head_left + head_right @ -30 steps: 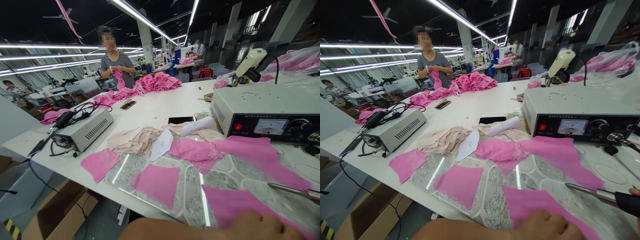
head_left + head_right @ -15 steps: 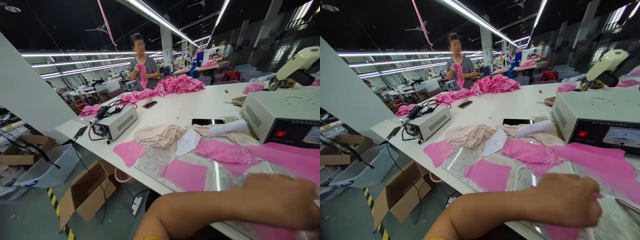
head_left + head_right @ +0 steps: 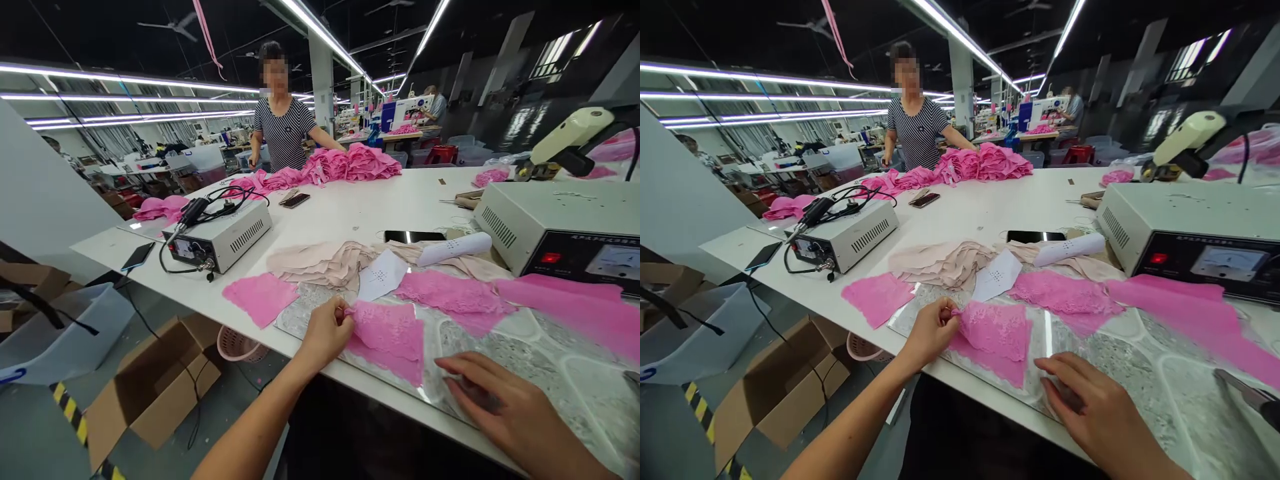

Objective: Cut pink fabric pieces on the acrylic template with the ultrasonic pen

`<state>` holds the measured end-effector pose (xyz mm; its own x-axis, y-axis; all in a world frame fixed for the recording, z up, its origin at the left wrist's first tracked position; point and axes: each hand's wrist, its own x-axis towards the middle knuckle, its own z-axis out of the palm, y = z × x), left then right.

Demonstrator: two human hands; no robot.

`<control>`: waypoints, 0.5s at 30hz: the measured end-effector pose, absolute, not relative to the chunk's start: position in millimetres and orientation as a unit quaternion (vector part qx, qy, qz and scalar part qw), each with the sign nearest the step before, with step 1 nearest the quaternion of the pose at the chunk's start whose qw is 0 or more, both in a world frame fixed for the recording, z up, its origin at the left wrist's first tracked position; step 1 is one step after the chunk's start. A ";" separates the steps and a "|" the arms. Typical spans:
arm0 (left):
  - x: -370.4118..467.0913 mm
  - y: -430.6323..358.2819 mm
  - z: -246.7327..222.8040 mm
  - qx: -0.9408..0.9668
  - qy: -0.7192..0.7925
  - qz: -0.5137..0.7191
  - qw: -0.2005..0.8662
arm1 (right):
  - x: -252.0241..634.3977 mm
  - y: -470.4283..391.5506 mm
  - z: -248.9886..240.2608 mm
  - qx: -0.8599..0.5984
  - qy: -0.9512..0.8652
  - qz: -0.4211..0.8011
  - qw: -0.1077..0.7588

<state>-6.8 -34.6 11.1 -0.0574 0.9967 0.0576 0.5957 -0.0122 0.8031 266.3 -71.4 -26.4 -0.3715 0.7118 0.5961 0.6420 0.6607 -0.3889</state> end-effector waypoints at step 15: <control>-32.1 -38.1 12.1 0.725 0.598 0.264 0.215 | 240.1 -58.7 -7.1 -0.299 -0.896 0.016 0.328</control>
